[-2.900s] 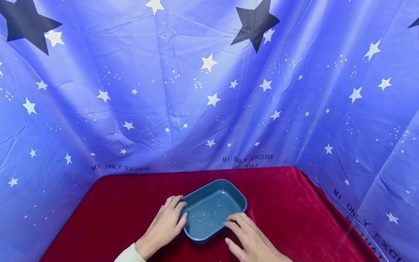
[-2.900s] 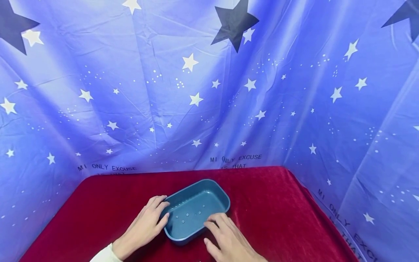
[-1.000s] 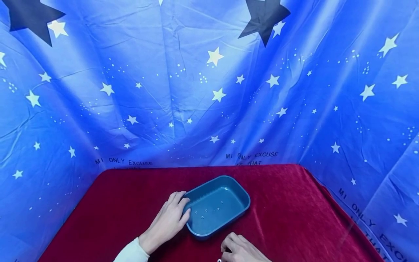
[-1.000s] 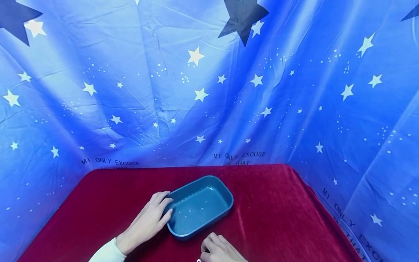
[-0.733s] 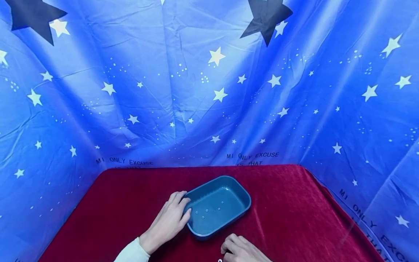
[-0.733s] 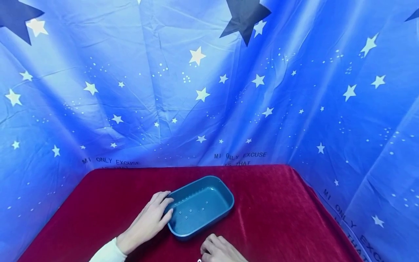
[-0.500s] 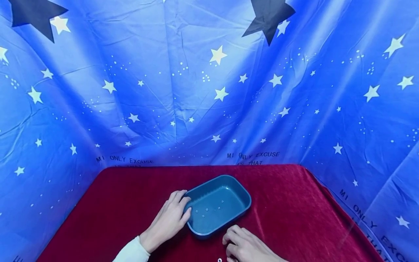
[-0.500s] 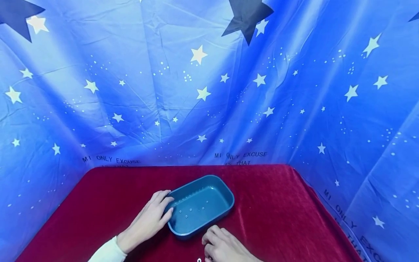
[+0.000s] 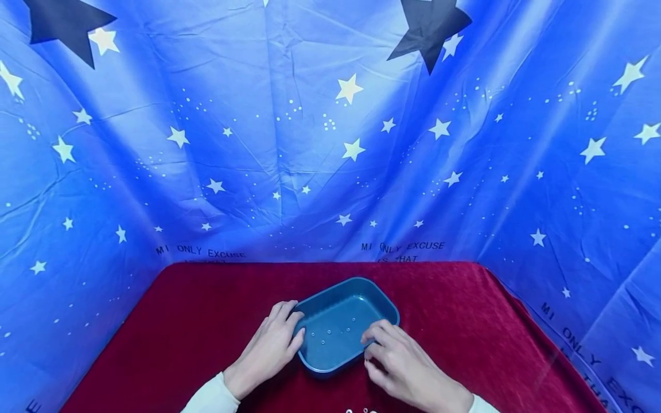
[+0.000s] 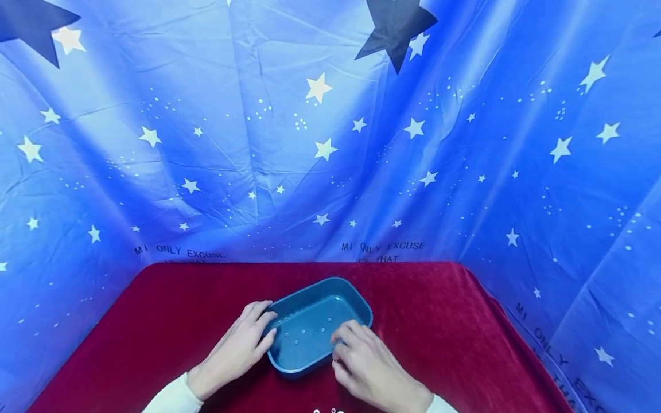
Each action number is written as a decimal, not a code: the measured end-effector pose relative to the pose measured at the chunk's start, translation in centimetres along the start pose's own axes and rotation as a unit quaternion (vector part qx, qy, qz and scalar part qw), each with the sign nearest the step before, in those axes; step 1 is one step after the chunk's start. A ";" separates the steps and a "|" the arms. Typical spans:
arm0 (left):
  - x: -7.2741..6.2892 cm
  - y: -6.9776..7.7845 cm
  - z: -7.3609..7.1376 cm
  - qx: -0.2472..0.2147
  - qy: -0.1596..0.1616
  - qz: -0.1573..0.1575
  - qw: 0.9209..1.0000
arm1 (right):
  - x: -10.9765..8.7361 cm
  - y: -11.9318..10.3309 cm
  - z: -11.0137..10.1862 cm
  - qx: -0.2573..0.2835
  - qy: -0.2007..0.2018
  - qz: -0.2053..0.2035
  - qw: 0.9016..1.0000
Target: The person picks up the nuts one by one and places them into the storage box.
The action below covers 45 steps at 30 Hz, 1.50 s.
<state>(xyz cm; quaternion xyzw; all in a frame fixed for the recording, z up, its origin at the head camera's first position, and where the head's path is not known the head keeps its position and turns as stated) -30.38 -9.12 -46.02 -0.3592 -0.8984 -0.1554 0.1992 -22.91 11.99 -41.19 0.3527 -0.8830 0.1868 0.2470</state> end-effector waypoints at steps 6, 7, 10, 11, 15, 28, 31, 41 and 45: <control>0.1 0.2 -0.1 0.005 0.008 0.006 1.000 | 1.0 2.6 0.0 -0.019 0.032 0.056 0.998; 0.1 0.2 -0.1 0.004 0.008 0.006 1.000 | 1.2 3.1 0.1 -0.023 0.035 0.065 0.997; 0.1 0.2 -0.1 0.000 0.006 0.002 1.000 | 1.7 4.1 0.6 -0.034 0.039 0.091 0.995; 0.1 0.2 0.0 -0.001 0.004 0.000 1.000 | 1.8 4.3 0.7 -0.036 0.039 0.098 0.994; 0.1 0.2 0.0 0.002 -0.002 -0.006 1.000 | 2.8 5.1 1.6 -0.042 0.027 0.122 0.991; 0.2 0.2 0.2 -0.003 -0.001 -0.004 1.000 | 5.2 6.9 5.9 -0.059 -0.094 0.193 0.975; 0.1 0.1 0.1 0.000 -0.001 -0.005 1.000 | 5.7 7.1 6.9 -0.048 -0.119 0.210 0.969; 0.0 -0.1 0.1 0.003 0.000 -0.005 1.000 | 7.7 6.6 9.5 -0.067 -0.149 0.183 0.970; 0.1 -0.1 0.2 0.001 -0.001 -0.005 1.000 | 7.8 6.7 10.0 -0.084 -0.152 0.176 0.969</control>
Point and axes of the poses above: each hand's wrist, its own x-axis towards the middle knuckle, its own z-axis out of the palm, y = z × x, the point moved 10 cm from there along x, towards the middle knuckle, and after that the axes turned 14 degrees about z, right-handed, at the moved point
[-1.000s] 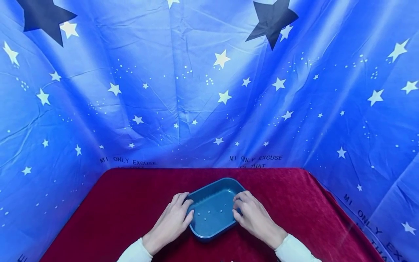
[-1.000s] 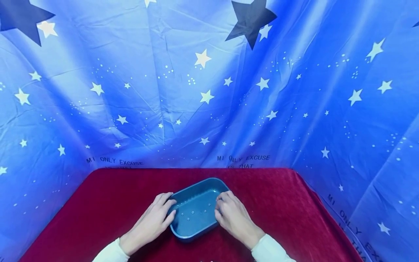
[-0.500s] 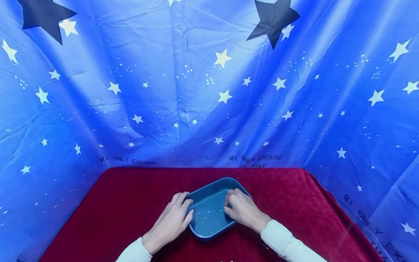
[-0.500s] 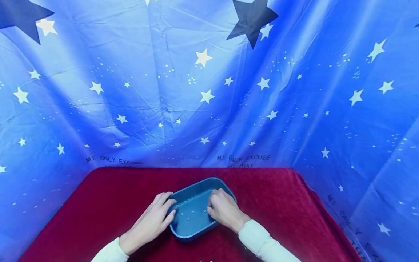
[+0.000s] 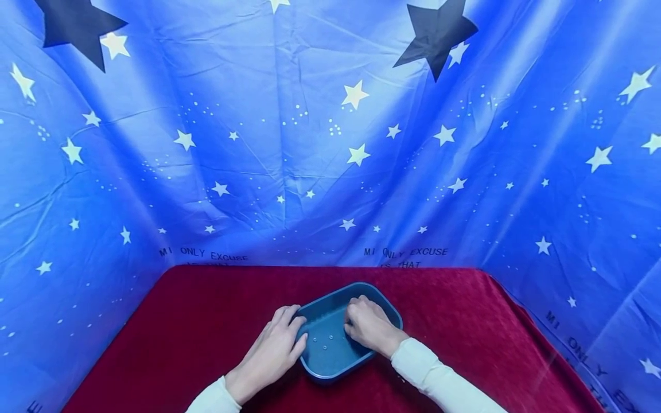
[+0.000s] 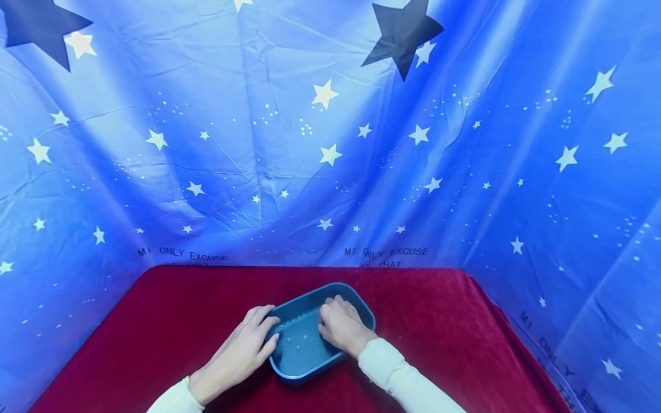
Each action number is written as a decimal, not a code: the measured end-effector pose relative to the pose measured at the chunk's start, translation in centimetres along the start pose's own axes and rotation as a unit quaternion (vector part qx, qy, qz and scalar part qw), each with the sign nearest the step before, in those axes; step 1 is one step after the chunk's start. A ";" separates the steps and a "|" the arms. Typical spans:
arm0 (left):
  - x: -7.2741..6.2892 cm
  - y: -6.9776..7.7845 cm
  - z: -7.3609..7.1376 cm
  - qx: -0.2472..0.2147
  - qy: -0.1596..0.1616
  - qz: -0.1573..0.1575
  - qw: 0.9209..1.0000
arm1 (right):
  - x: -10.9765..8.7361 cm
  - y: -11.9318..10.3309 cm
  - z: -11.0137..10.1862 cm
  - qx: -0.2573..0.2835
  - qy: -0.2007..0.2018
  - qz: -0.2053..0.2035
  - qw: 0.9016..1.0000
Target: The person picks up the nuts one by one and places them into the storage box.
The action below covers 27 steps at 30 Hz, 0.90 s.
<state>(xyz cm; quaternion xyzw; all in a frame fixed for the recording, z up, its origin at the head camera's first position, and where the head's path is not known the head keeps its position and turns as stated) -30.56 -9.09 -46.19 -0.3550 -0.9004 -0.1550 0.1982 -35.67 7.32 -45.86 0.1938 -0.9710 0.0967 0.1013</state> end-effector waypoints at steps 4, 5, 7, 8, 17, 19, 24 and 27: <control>0.2 0.3 -0.1 0.000 0.006 0.007 1.000 | -0.1 0.2 0.3 -0.012 0.002 0.002 1.000; 0.2 0.4 -0.2 0.001 0.008 0.009 1.000 | -0.1 0.2 0.3 -0.014 0.002 0.003 1.000; 0.2 0.4 -0.3 0.005 0.012 0.011 1.000 | -0.1 0.3 0.1 -0.014 0.003 0.002 1.000; 0.2 0.4 -0.3 0.006 0.013 0.011 1.000 | -0.2 0.3 0.0 -0.014 0.005 0.003 1.000; 0.1 0.5 -0.2 0.001 0.007 0.003 1.000 | -2.1 1.1 -2.7 -0.003 0.087 0.008 0.996; 0.1 0.4 -0.2 0.000 0.005 0.001 1.000 | -2.9 1.3 -3.5 -0.007 0.117 -0.005 0.993; 0.1 0.3 -0.2 -0.005 0.001 -0.008 1.000 | -4.8 2.3 -4.6 0.002 0.151 -0.020 0.988; 0.0 0.2 -0.1 -0.006 0.001 -0.011 1.000 | -5.8 3.2 -5.1 0.010 0.161 -0.017 0.987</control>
Point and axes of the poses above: each hand's wrist, its own x-axis towards the middle knuckle, its own z-axis out of the palm, y = z × x, the point moved 10 cm from there along x, towards the middle knuckle, and after that the axes turned 14 degrees about z, right-handed, at the moved point
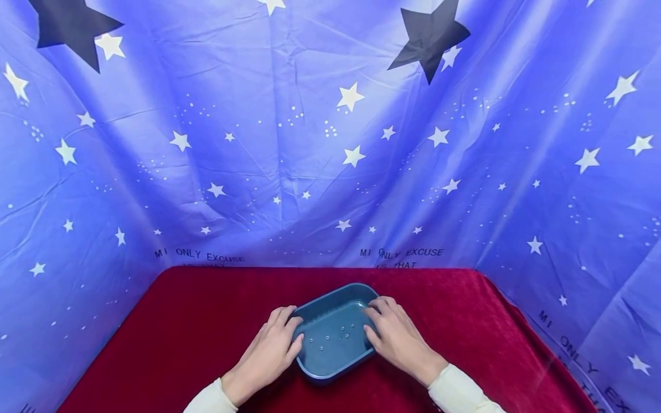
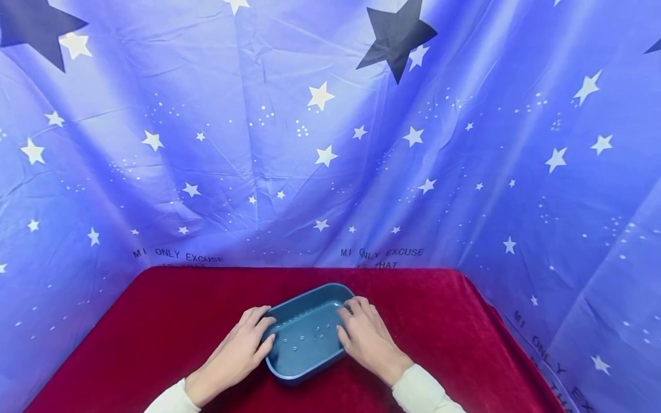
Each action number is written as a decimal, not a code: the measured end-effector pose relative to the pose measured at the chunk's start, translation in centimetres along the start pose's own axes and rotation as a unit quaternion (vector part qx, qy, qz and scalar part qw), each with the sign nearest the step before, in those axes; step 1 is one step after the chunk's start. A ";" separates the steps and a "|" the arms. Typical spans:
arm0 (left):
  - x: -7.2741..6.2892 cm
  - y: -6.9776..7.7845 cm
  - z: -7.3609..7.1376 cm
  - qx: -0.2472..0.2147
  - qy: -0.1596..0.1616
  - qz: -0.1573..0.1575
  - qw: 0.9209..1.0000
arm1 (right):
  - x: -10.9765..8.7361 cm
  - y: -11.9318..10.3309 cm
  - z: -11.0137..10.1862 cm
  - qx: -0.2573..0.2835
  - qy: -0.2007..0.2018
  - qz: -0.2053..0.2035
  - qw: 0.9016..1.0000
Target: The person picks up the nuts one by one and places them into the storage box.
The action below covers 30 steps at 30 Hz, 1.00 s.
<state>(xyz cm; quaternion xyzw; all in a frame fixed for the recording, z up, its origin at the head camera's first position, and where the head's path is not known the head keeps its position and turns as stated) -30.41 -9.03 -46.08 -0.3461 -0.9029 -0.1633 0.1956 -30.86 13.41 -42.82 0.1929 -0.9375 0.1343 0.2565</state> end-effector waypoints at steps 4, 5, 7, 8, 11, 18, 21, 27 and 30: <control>0.0 0.0 -0.1 -0.001 0.005 0.000 1.000 | -0.9 1.1 -0.9 -0.001 0.012 0.016 1.000; -0.1 0.0 -0.1 -0.002 0.006 0.000 1.000 | -1.1 1.4 -1.0 -0.002 0.011 0.022 1.000; -0.1 0.0 -0.1 -0.003 0.007 0.000 1.000 | -1.5 2.0 -1.2 -0.002 0.009 0.038 0.999; -0.1 0.0 -0.1 -0.003 0.006 0.000 1.000 | -1.7 2.3 -1.3 -0.001 0.006 0.046 0.999; -0.1 0.0 -0.2 -0.001 0.007 0.003 1.000 | -2.3 2.9 -1.3 0.004 -0.005 0.069 0.998; -0.1 0.2 0.0 0.007 0.010 0.008 1.000 | -3.4 3.9 -0.9 0.013 -0.014 0.103 0.995; -0.2 0.3 0.1 0.014 0.009 0.013 1.000 | -3.9 4.1 -0.7 0.017 -0.016 0.108 0.994; -0.1 0.6 -0.5 0.018 0.023 0.022 0.999 | -4.1 4.0 -0.5 0.024 -0.017 0.111 0.993; 0.0 1.1 -1.1 0.019 0.033 0.032 0.999 | -3.9 4.1 -0.4 0.023 -0.020 0.114 0.993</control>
Point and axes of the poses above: each hand's wrist, its own x-axis towards the middle knuckle, its own z-axis out of the palm, y = z × x, the point moved 10 cm from there along x, towards the middle knuckle, and after that the axes turned 14 degrees about z, right-handed, at the moved point
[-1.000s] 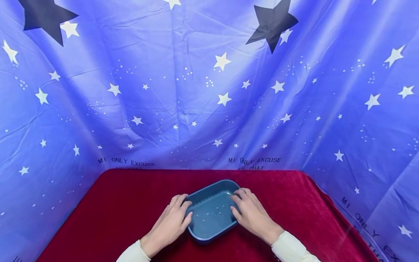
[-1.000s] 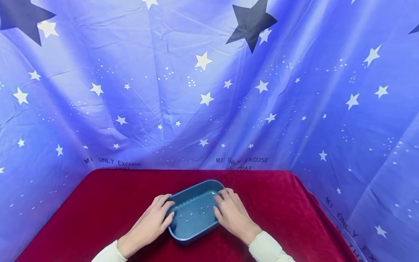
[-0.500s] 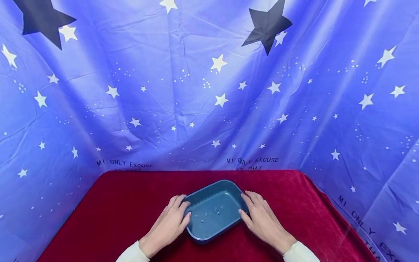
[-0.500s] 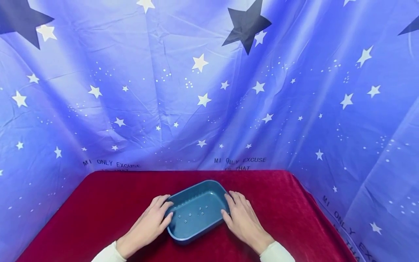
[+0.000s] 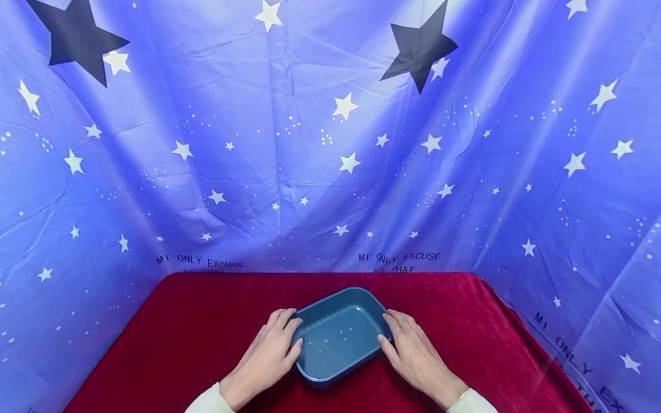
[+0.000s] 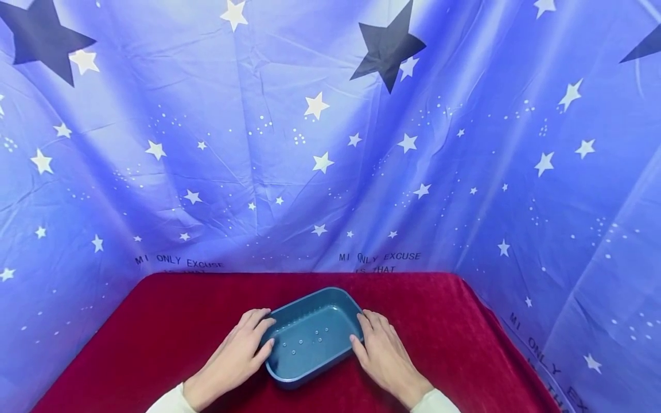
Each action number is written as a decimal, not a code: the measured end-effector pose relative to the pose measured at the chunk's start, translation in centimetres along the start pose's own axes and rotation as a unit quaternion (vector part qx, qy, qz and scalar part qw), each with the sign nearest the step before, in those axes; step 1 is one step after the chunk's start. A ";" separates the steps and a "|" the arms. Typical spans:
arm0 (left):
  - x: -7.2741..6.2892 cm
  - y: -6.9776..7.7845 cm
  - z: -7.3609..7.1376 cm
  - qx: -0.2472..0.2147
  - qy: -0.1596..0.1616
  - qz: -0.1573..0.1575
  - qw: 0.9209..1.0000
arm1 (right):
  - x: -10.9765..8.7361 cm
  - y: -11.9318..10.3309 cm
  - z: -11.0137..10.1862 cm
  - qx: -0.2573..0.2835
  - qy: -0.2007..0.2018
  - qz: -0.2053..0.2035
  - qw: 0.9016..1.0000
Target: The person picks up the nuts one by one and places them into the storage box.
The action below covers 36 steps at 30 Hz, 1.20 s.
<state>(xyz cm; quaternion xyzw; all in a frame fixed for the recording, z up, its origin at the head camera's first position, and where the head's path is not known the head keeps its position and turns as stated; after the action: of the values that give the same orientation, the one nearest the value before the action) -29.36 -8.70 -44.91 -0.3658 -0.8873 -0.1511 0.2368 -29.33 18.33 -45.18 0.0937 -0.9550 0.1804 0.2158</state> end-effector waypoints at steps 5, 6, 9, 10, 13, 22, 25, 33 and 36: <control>0.4 1.9 -1.3 0.003 0.014 0.024 1.000 | -0.1 0.0 0.2 -0.005 -0.013 0.006 1.000; 0.5 2.4 -1.6 0.002 0.018 0.028 0.999 | -0.1 0.0 0.3 -0.005 -0.014 0.007 1.000; 0.8 4.1 -2.1 0.003 0.028 0.047 0.998 | 0.1 0.1 0.2 -0.005 -0.014 0.007 1.000; 0.8 4.8 -2.0 0.002 0.027 0.054 0.998 | 0.1 0.1 0.1 -0.005 -0.013 0.007 1.000; 0.7 7.0 -1.6 0.008 0.021 0.096 0.995 | 0.0 0.1 0.2 -0.004 -0.014 0.008 1.000; 0.4 11.5 -0.5 0.020 0.025 0.198 0.980 | -0.3 0.0 0.3 -0.004 -0.015 0.015 1.000; 0.2 12.6 0.2 0.028 0.004 0.213 0.977 | -0.3 0.1 0.4 -0.005 -0.019 0.020 1.000; -0.2 15.9 1.0 0.006 0.003 0.274 0.962 | -0.2 0.3 0.7 -0.006 -0.033 0.032 0.999; -0.6 16.9 1.4 -0.008 0.018 0.304 0.952 | -0.1 0.4 0.9 -0.007 -0.040 0.037 0.998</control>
<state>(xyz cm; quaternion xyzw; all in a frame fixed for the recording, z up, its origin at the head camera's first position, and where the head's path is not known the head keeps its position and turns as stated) -17.25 3.15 -44.77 -0.6177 -0.7283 -0.0850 0.2844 -29.63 18.35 -46.08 0.0637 -0.9669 0.1782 0.1710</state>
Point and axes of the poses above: each hand's wrist, its own x-axis towards the middle knuckle, its own z-axis out of the palm, y = z × x, the point moved 10 cm from there along x, towards the middle knuckle, and after that the axes turned 14 degrees about z, right-handed, at the moved point
